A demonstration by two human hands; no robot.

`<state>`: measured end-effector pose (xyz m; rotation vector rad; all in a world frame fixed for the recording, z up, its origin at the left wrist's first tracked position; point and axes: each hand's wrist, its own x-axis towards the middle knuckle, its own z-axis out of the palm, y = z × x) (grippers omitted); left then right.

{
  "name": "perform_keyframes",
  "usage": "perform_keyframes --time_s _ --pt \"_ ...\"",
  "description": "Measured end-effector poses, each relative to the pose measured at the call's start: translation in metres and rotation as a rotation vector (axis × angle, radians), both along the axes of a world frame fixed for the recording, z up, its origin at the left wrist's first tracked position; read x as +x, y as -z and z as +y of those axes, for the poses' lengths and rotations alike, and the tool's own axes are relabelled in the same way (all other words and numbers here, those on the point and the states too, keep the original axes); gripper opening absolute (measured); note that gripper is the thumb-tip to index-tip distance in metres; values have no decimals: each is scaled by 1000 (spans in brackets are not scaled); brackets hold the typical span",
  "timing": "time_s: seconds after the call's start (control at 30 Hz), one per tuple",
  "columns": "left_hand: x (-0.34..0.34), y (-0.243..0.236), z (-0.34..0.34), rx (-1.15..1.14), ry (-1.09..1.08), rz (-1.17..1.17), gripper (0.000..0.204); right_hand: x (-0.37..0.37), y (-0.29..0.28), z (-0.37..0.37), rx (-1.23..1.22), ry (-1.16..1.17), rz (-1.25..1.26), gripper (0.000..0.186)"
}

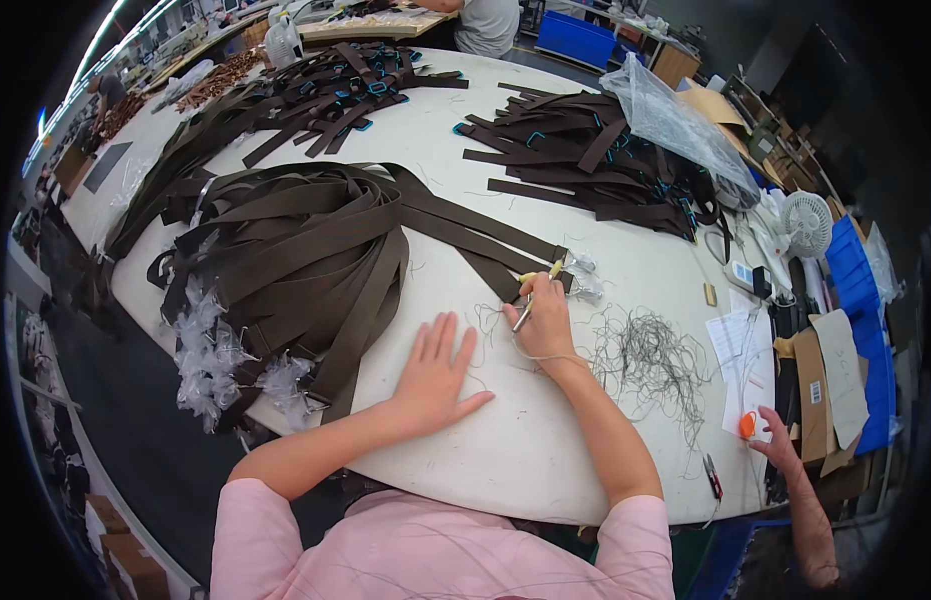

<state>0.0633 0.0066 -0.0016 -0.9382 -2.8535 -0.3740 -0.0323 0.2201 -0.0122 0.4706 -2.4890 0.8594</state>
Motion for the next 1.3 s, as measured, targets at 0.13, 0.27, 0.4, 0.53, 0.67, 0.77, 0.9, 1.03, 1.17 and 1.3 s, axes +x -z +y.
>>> perform_keyframes --time_s 0.13,0.27,0.4,0.53,0.67,0.77,0.9,1.03,1.17,1.3 --pt "-17 8 58 238 537 -36 67 -22 -11 2 -169 -36 -130 34" --pt "-60 -46 60 213 515 -788 22 -31 -18 14 -225 -70 -127 28" --pt "-100 -53 5 600 -25 -130 36 1 -46 7 -248 -74 -117 26" --pt "-93 -61 -29 287 276 31 45 70 -59 -31 -109 -266 -14 30" --pt "-74 -38 -56 145 388 -116 28 122 -27 -40 -36 -337 -59 31" --pt "-68 -35 -68 213 274 -1 15 141 -15 -32 96 -258 26 31" --pt "-67 -30 -67 227 278 192 11 120 -7 9 187 -185 -10 31" --pt "-56 -22 -53 265 447 246 13 91 -4 52 249 115 30 32" --pt "-56 -6 -53 349 384 18 7 89 -12 29 32 -30 114 30" --pt "-62 -16 -49 504 276 -288 8 81 -24 -12 130 -211 83 31"
